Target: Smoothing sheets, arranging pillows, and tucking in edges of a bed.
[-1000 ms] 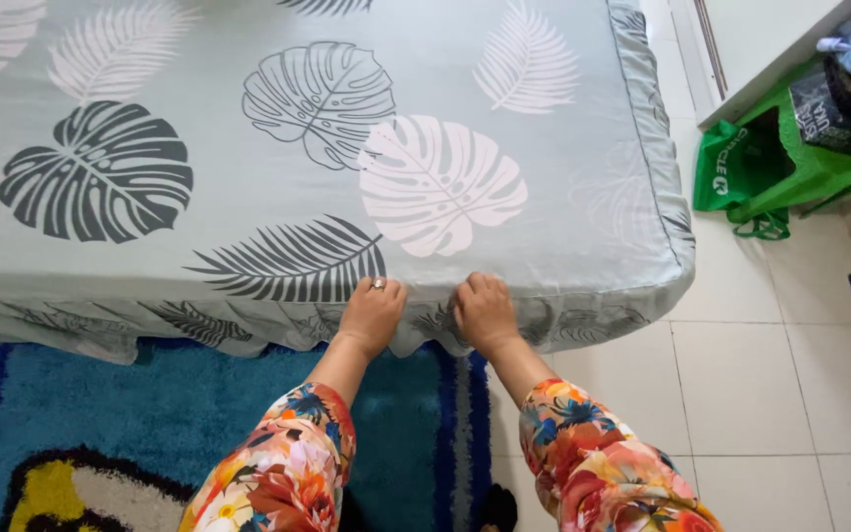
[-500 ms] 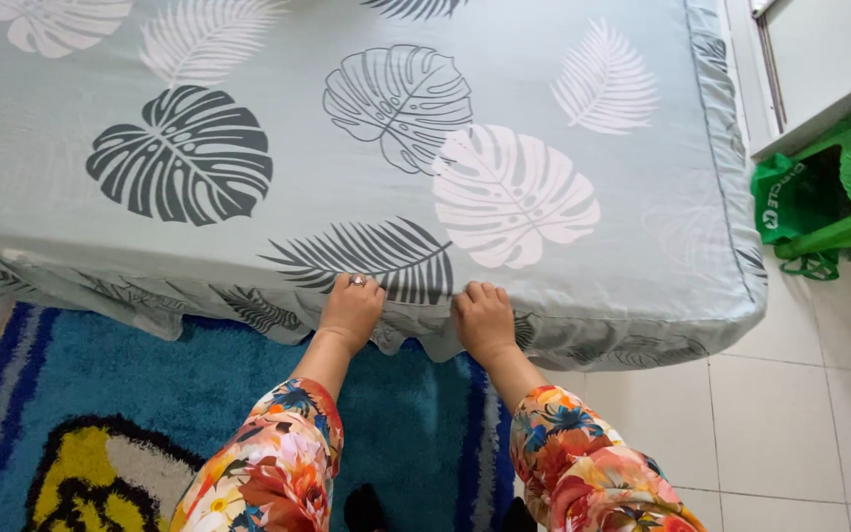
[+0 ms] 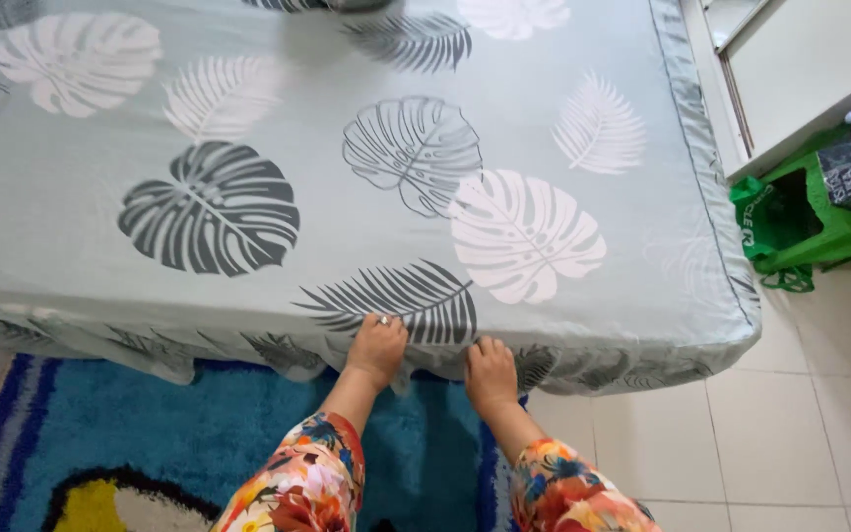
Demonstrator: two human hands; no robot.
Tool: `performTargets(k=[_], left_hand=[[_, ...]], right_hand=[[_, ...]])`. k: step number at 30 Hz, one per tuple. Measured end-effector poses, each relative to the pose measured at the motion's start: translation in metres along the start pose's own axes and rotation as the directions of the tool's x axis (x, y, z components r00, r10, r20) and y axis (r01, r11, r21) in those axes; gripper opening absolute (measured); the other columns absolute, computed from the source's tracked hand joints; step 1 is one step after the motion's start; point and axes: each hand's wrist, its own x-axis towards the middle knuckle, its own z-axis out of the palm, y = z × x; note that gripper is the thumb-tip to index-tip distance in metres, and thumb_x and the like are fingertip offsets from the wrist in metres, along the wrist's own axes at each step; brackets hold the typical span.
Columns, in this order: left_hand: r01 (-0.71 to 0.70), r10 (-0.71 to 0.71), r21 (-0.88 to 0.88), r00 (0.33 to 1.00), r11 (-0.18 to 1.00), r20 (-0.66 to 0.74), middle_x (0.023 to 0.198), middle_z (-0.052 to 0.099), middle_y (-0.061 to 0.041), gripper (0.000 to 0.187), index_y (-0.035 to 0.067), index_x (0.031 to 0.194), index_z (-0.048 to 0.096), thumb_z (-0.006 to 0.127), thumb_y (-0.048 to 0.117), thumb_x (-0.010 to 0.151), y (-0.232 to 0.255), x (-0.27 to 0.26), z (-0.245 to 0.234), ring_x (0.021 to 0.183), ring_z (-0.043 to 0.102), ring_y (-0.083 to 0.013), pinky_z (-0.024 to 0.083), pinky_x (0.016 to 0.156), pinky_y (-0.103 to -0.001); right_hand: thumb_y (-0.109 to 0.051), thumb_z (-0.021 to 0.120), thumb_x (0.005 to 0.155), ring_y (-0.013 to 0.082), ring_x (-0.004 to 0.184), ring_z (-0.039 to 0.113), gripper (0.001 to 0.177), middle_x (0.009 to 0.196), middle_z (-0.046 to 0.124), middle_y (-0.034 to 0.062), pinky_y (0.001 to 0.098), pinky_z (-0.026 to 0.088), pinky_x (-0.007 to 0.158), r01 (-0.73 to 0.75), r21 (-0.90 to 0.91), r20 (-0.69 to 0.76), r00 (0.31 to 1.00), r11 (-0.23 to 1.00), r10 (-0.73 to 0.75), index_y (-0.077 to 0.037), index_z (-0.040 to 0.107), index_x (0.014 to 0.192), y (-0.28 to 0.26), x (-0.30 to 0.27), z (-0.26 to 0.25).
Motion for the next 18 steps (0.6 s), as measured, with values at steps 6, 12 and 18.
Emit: performTargets(k=[6,12,18], left_hand=[[0.004,0.002,-0.082,0.998,0.997,0.062,0.105,0.063,-0.005,0.020,0.015,0.104,0.065,0.062,0.018,0.085,-0.042,-0.016,-0.066,0.105,0.060,-0.0224,0.042,0.090,-0.041],[0.162,-0.132,-0.149,0.973,0.976,0.192,0.115,0.059,-0.007,0.037,0.012,0.113,0.060,0.066,0.013,0.077,-0.093,-0.050,-0.056,0.114,0.057,-0.0256,0.045,0.091,-0.041],[0.323,-0.289,-0.241,0.943,0.915,0.166,0.116,0.061,-0.007,0.026,0.009,0.112,0.064,0.059,0.010,0.086,-0.119,-0.067,-0.011,0.114,0.059,-0.0257,0.050,0.094,-0.040]], right_hand=[[-0.019,0.075,0.077,0.0352,0.110,0.056,0.030,0.107,0.060,0.0129,0.0480,0.044,0.094,-0.147,0.316,-0.064,0.982,0.937,0.175,-0.009,0.063,0.103,-0.052,0.062,-0.049],[-0.014,0.074,0.076,0.0318,0.108,0.059,0.038,0.108,0.063,0.0081,0.0484,0.044,0.094,-0.123,0.350,0.062,0.992,0.929,0.108,-0.013,0.065,0.112,-0.078,0.089,-0.037],[-0.012,0.069,0.082,0.0311,0.107,0.059,0.021,0.105,0.065,0.0072,0.0439,0.049,0.093,-0.160,0.360,0.125,0.985,0.919,0.122,-0.011,0.072,0.103,-0.086,0.096,-0.015]])
